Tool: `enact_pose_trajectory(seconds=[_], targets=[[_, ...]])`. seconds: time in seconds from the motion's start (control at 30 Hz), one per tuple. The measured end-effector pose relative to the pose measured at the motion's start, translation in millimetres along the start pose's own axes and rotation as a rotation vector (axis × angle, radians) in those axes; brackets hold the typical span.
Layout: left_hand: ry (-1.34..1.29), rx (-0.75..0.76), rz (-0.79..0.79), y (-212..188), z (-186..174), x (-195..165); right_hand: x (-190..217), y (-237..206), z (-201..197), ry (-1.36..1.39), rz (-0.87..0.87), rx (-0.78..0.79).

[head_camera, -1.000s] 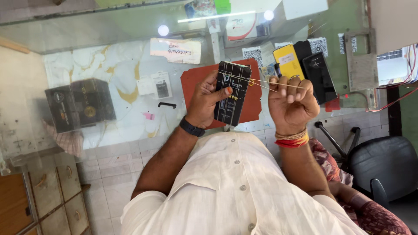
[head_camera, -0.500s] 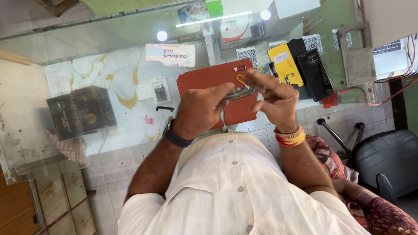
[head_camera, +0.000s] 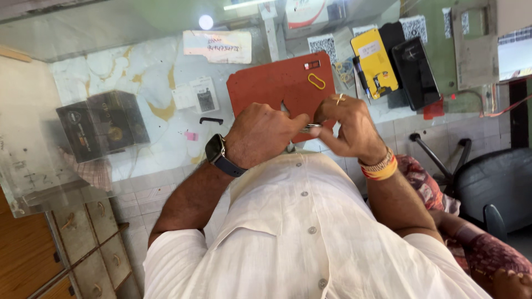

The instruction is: The person applies adhesive to a smartphone battery, then places the battery into the phone chassis and closes the device. They then use a rubber band to secure the phone while it sets.

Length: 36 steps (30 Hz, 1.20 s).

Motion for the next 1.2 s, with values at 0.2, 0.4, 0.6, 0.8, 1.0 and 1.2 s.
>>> enact_pose_trajectory(seconds=[0.2,0.4,0.6,0.8,1.0,1.2], targets=[[0.032,0.043,0.092,4,15,-3,-42,-16,37,0.834,0.106,-0.219],[0.042,0.074,0.094,2,18,-3,-31,-19,31,0.652,0.056,-0.247],[0.009,0.078,0.087,-3,18,-3,-12,-14,24,0.594,-0.09,-0.147],[0.001,0.074,0.165,-1,25,-7,-27,-18,46,0.659,-0.002,-0.235],[-0.008,0.068,0.163,-1,24,-3,-33,-21,50,0.705,0.017,-0.238],[-0.115,0.032,0.093,0,21,4,-30,-21,39,0.787,0.048,-0.397]])
Point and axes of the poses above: each hand's wrist, its own y-axis towards the middle knuckle, its own z-axis out of the palm, x = y × z, the point moved 8 cm from there along y, towards the middle knuckle, and after that the axes turned 3 degrees about x, right-handed, at the moved point
